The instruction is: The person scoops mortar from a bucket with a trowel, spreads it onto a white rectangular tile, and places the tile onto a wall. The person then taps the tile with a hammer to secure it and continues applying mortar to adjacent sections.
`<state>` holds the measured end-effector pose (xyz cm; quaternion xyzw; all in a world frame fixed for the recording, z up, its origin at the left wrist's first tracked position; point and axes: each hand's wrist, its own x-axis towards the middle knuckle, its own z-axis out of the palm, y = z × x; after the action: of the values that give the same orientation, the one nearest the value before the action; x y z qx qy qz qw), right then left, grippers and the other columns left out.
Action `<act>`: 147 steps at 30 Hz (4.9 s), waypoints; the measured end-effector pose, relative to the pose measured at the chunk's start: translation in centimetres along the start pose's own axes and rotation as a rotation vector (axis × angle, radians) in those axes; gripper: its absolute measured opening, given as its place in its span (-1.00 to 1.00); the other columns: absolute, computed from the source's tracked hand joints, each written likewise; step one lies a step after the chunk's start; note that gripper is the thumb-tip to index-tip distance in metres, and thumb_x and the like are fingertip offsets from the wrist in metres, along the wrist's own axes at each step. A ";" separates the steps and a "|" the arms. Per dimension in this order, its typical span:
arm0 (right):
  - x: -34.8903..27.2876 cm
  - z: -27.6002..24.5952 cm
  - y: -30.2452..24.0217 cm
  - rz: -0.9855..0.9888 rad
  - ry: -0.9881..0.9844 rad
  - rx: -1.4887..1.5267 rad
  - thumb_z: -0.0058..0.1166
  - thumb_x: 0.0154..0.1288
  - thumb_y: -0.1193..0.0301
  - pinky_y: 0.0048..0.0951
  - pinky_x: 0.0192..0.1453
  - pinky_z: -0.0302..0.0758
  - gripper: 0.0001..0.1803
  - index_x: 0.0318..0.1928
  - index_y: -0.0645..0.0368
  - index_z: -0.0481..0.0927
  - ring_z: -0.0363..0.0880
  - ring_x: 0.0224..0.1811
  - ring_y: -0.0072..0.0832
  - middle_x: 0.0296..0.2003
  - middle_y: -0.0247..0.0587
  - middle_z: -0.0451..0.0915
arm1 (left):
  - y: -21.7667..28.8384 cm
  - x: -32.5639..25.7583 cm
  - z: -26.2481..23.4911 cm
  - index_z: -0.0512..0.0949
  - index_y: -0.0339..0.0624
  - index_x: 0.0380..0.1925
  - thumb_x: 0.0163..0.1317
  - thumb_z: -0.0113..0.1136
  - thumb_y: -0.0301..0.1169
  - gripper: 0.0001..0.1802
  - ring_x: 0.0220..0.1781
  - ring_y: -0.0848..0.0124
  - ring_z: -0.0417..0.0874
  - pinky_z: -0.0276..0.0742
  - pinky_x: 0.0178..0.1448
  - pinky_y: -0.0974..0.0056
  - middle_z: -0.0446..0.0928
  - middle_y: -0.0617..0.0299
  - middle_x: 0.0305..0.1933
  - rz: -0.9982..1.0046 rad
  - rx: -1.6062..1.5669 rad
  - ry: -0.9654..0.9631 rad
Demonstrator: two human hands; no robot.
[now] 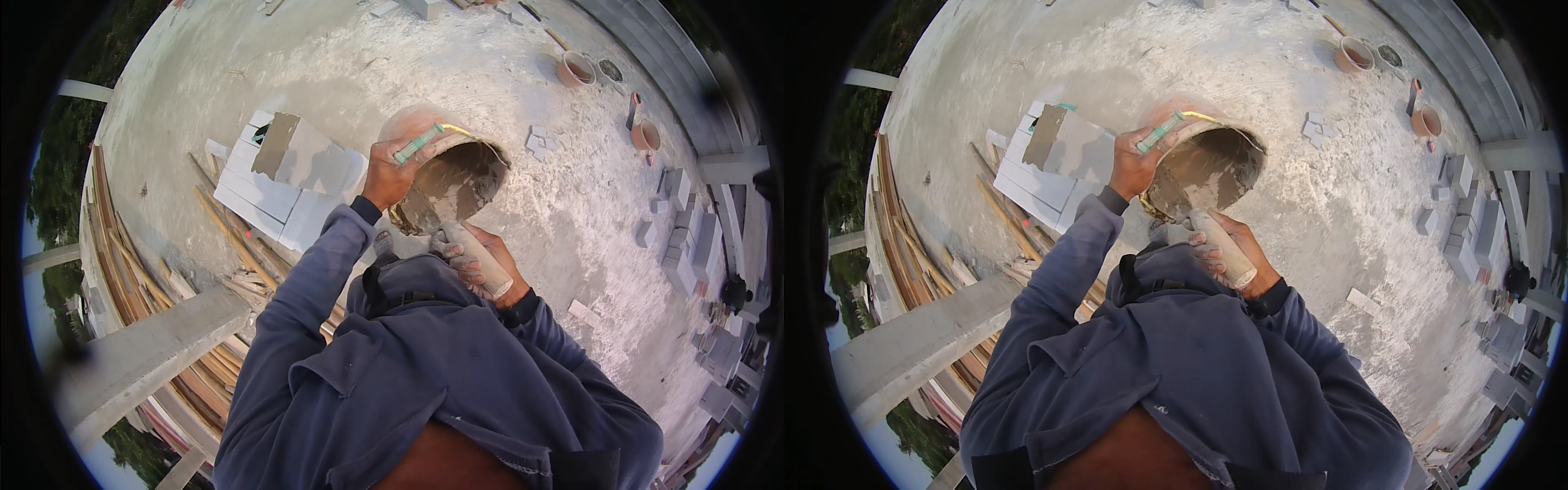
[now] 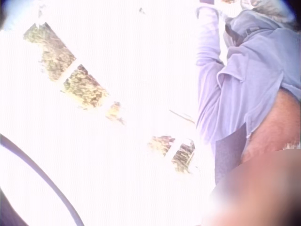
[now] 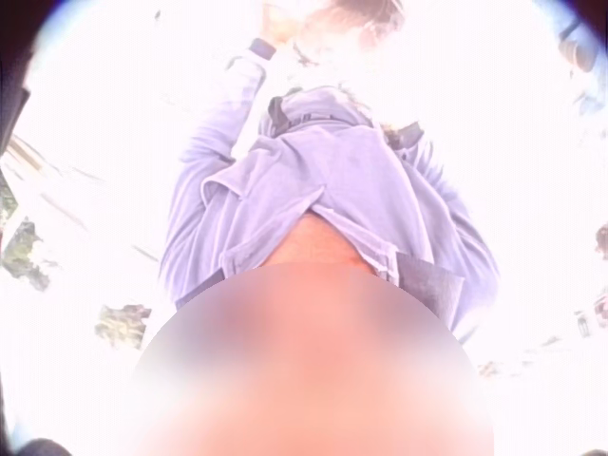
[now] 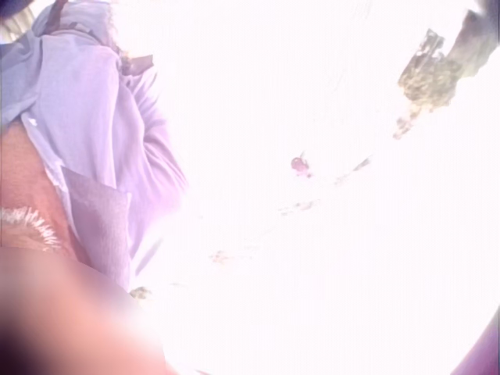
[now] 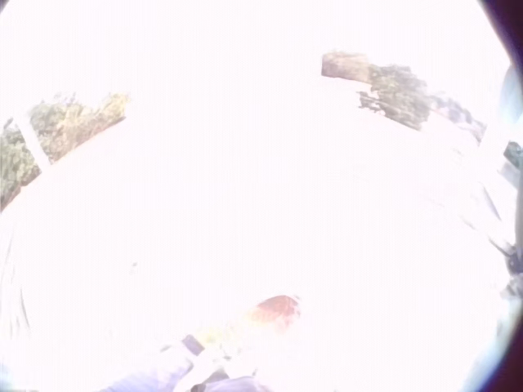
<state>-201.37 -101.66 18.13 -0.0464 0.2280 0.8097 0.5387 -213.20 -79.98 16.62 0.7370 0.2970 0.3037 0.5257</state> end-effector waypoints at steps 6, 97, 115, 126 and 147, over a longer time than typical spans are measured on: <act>-2.1 2.9 -1.9 -0.298 0.218 -0.434 -0.16 0.63 0.10 -0.55 -0.71 0.50 -0.53 0.12 0.33 0.41 0.49 -0.61 -0.57 -0.35 -0.22 0.50 | -2.1 0.0 -2.3 0.72 -0.40 -0.25 0.40 0.35 -0.19 -0.61 -0.38 0.65 0.43 0.41 -0.31 0.39 0.56 0.47 -0.45 -0.115 -0.035 0.164; 5.0 20.1 -5.7 -1.421 0.516 -3.391 0.08 0.24 0.55 -0.18 -0.30 0.67 -0.57 0.10 0.55 0.52 0.73 -0.27 -0.05 -0.16 0.18 0.56 | 27.7 10.1 -14.3 0.77 -0.32 -0.11 0.35 0.42 -0.25 -0.68 -0.34 0.64 0.59 0.53 -0.23 0.46 0.73 0.33 -0.34 0.690 0.226 0.062; 5.1 25.7 -5.1 -1.791 0.377 -3.281 0.13 0.21 0.54 -0.26 -0.37 0.67 -0.65 -0.04 0.57 0.55 0.70 -0.26 -0.12 -0.20 0.13 0.54 | 29.0 10.5 -16.0 0.73 -0.36 -0.34 0.39 0.36 -0.27 -0.69 -0.44 0.69 0.39 0.33 -0.40 0.39 0.53 0.45 -0.53 0.573 0.200 0.200; 5.8 25.5 -5.8 -1.748 0.156 -3.387 0.13 0.22 0.53 -0.29 -0.39 0.59 -0.56 0.08 0.58 0.57 0.66 -0.29 -0.21 -0.06 0.24 0.58 | 28.4 10.3 -17.0 0.75 -0.37 -0.16 0.40 0.34 -0.32 -0.73 -0.33 0.68 0.50 0.50 -0.28 0.39 0.67 0.38 -0.41 0.566 0.170 0.090; 9.5 23.9 -4.0 -1.258 0.575 -3.561 0.19 0.12 0.52 -0.31 -0.43 0.60 -0.82 -0.31 0.43 0.65 0.67 -0.29 -0.26 -0.18 0.09 0.54 | 25.5 10.3 -18.5 0.70 -0.34 -0.43 0.39 0.37 -0.28 -0.68 -0.49 0.68 0.30 0.23 -0.46 0.39 0.42 0.50 -0.59 0.657 0.173 0.314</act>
<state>-197.71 -82.32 35.09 0.6438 0.7256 0.2428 0.0009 -217.64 -68.09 47.26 0.7791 0.1461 0.5394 0.2841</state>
